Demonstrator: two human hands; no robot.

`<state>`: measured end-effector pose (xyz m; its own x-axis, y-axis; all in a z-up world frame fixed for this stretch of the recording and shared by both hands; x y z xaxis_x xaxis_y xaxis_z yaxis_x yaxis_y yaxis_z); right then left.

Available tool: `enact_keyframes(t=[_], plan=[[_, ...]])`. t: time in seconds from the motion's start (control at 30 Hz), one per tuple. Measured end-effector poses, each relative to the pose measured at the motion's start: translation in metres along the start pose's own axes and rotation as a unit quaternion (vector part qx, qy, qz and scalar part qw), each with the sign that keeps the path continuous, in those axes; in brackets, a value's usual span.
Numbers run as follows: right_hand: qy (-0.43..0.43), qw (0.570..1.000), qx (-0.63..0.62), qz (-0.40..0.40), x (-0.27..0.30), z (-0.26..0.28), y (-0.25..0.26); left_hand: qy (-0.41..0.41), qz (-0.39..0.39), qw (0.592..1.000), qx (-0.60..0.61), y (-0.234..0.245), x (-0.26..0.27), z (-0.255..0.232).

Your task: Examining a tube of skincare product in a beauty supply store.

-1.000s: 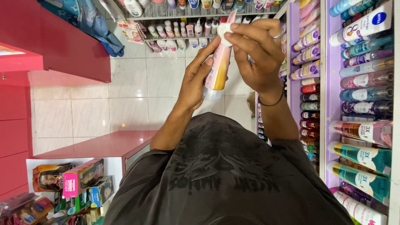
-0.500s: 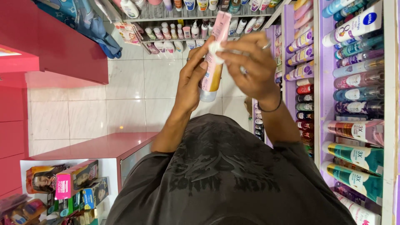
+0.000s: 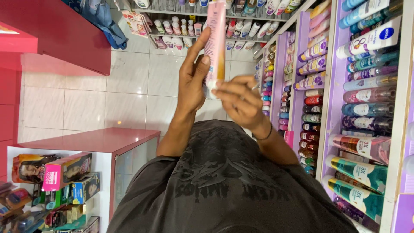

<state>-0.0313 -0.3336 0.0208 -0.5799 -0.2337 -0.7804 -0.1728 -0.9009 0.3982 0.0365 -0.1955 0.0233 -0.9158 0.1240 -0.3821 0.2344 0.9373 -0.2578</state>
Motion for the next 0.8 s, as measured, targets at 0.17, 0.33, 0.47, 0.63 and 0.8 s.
enact_keyframes(t=[0.17,0.33,0.47,0.63,0.8], plan=[[-0.009,0.999,-0.021,0.036,-0.017,0.028,0.008,0.001,-0.027,0.999,-0.022,0.000,-0.003,-0.012],[-0.017,1.000,-0.002,0.001,-0.034,0.033,0.019,0.026,-0.006,0.999,0.030,-0.012,0.002,-0.005],[-0.030,0.999,0.002,-0.018,-0.021,0.032,0.017,0.022,-0.038,0.999,0.032,-0.006,0.001,-0.005],[-0.048,0.998,-0.041,0.021,-0.021,0.039,0.017,0.068,-0.059,0.992,0.090,-0.006,0.003,-0.003],[-0.045,0.998,-0.021,-0.025,-0.031,0.039,0.023,0.046,-0.031,0.995,0.078,-0.015,0.009,-0.001]])
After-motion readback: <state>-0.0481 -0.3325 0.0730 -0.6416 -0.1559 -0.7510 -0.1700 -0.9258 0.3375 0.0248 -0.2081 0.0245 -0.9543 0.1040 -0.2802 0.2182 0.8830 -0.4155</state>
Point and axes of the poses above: each hand's wrist, its own x-axis away from the middle knuckle, its own y-axis out of the back of the hand, z = x × y, the point moved 6 cm from there along -x, towards the middle knuckle, and after that the axes turned 3 degrees about -x, right-handed, at the moved point
